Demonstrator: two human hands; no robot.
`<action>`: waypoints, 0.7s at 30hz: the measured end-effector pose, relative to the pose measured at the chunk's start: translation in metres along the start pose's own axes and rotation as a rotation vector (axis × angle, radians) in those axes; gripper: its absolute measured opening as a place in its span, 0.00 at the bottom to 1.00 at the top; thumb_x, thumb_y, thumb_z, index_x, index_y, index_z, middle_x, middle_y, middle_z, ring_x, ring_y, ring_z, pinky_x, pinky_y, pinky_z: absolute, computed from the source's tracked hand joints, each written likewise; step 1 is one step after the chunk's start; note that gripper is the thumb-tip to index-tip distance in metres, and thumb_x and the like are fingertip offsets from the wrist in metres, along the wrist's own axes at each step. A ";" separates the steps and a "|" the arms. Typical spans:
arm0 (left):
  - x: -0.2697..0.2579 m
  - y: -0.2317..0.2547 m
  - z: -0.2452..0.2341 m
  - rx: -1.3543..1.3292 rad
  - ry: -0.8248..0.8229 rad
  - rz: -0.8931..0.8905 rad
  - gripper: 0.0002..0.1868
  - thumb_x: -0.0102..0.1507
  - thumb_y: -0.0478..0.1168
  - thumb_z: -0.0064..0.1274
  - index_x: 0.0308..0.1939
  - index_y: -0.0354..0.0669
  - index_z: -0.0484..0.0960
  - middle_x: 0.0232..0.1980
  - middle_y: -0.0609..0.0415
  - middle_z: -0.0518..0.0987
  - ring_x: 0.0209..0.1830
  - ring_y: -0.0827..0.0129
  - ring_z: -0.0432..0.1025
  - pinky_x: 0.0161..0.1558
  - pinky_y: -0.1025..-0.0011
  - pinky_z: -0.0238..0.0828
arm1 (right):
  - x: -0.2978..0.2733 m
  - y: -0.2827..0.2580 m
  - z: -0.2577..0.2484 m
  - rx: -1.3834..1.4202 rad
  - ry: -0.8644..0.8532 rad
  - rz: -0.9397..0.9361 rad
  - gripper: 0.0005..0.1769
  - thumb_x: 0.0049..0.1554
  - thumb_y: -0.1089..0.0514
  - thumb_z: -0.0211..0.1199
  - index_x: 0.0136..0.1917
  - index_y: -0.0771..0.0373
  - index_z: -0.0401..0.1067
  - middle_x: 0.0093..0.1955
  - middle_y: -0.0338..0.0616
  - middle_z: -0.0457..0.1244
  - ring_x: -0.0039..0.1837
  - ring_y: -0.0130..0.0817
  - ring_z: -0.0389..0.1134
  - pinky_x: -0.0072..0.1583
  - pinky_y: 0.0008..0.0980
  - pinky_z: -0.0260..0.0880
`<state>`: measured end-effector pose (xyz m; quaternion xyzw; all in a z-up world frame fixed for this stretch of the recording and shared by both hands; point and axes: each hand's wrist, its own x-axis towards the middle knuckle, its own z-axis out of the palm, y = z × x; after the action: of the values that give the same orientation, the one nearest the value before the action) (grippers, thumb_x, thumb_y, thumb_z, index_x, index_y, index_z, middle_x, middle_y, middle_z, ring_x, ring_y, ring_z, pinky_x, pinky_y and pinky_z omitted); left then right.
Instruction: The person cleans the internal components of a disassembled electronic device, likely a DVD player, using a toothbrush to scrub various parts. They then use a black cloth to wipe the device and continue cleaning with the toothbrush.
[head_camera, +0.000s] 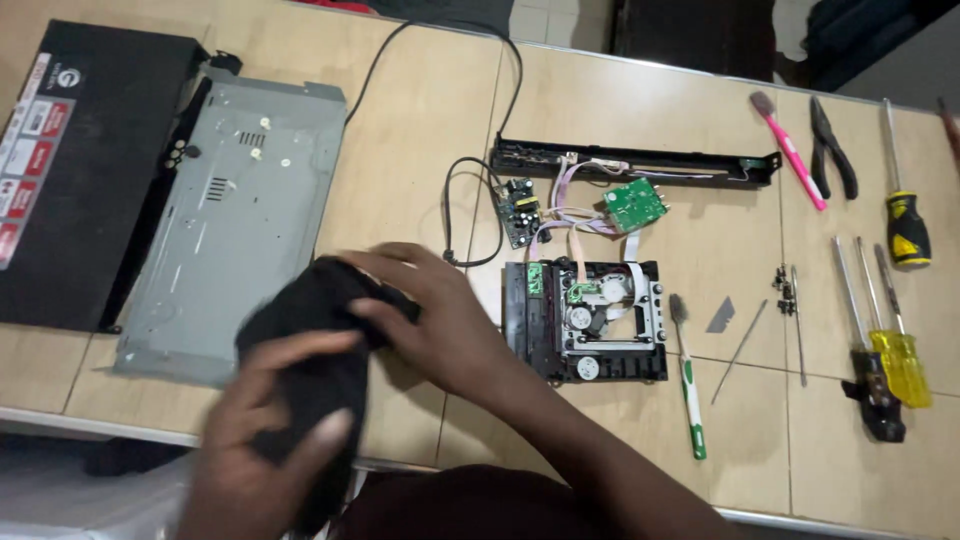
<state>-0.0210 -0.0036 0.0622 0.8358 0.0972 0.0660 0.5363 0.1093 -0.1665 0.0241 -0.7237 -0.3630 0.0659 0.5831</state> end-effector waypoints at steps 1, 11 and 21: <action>0.007 0.006 0.015 -0.054 -0.057 -0.054 0.25 0.56 0.45 0.56 0.58 0.48 0.82 0.60 0.57 0.84 0.60 0.72 0.77 0.59 0.75 0.68 | -0.008 -0.006 -0.009 -0.081 0.058 0.066 0.20 0.65 0.52 0.58 0.69 0.55 0.71 0.65 0.46 0.67 0.67 0.39 0.70 0.70 0.35 0.66; 0.024 -0.065 0.116 -0.771 -0.442 -0.268 0.30 0.59 0.23 0.37 0.65 0.48 0.57 0.25 0.46 0.74 0.24 0.66 0.77 0.41 0.61 0.89 | -0.138 -0.025 -0.075 -0.132 0.896 0.905 0.14 0.63 0.59 0.60 0.58 0.63 0.80 0.49 0.47 0.74 0.48 0.31 0.73 0.51 0.29 0.73; 0.032 -0.072 0.127 -0.284 -0.142 -0.093 0.12 0.58 0.24 0.41 0.35 0.48 0.70 0.20 0.59 0.65 0.18 0.80 0.60 0.24 0.77 0.54 | -0.151 -0.024 -0.066 0.425 0.677 1.471 0.22 0.61 0.56 0.60 0.59 0.75 0.81 0.51 0.62 0.76 0.49 0.50 0.75 0.48 0.44 0.74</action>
<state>0.0308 -0.0787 -0.0559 0.7489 0.0872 -0.0050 0.6569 0.0223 -0.3084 0.0165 -0.6314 0.4166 0.2756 0.5931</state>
